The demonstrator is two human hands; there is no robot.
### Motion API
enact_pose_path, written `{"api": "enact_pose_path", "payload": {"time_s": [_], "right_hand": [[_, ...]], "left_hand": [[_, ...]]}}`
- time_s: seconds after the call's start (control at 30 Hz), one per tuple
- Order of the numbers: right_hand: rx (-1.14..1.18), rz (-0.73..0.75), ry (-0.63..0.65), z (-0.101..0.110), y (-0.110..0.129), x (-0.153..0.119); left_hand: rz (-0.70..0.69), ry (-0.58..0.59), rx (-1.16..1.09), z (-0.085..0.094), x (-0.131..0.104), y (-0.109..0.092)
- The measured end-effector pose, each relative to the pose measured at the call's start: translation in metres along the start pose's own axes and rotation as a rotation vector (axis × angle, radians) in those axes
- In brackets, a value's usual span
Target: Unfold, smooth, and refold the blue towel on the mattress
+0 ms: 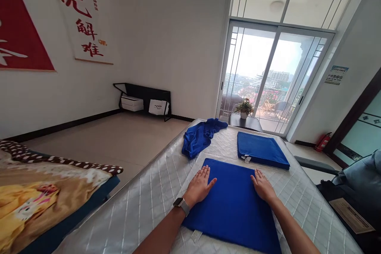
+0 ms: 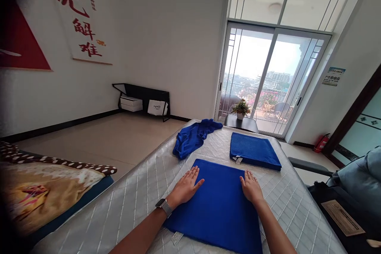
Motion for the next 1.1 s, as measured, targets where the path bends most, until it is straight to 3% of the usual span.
{"api": "enact_pose_path", "payload": {"time_s": [0.2, 0.37, 0.5, 0.6, 0.73, 0.87, 0.97, 1.1], "right_hand": [[0.028, -0.018, -0.017, -0.018, -0.006, 0.007], [0.021, -0.018, -0.013, -0.019, -0.008, 0.008], [0.049, -0.036, -0.005, -0.016, -0.008, 0.007], [0.077, -0.040, -0.004, -0.015, -0.008, 0.006], [0.110, -0.047, -0.010, -0.014, -0.008, 0.005], [0.122, -0.046, -0.017, -0.013, -0.009, 0.003], [0.105, -0.022, -0.022, -0.013, -0.010, 0.002], [0.067, -0.002, -0.021, -0.017, -0.011, 0.003]], "left_hand": [[-0.009, -0.029, 0.043, -0.006, 0.001, 0.001], [0.096, -0.025, 0.088, -0.005, -0.001, 0.000], [0.194, -0.017, 0.135, 0.002, -0.003, 0.008], [0.218, -0.034, 0.176, 0.012, -0.001, 0.001], [-0.047, -0.009, 0.094, 0.017, 0.006, -0.046], [-0.321, 0.049, 0.022, 0.001, 0.029, -0.113], [-0.375, 0.058, 0.005, -0.014, 0.063, -0.149], [-0.372, 0.029, 0.000, -0.033, 0.108, -0.167]]}}
Point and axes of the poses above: each hand's wrist, its own x-axis towards the middle knuckle, its own z-axis out of the back of the hand, y = z × x, the point moved 1 cm from there along x, towards the middle knuckle, and after that the axes turned 9 degrees about -z, right-handed, at the moved point
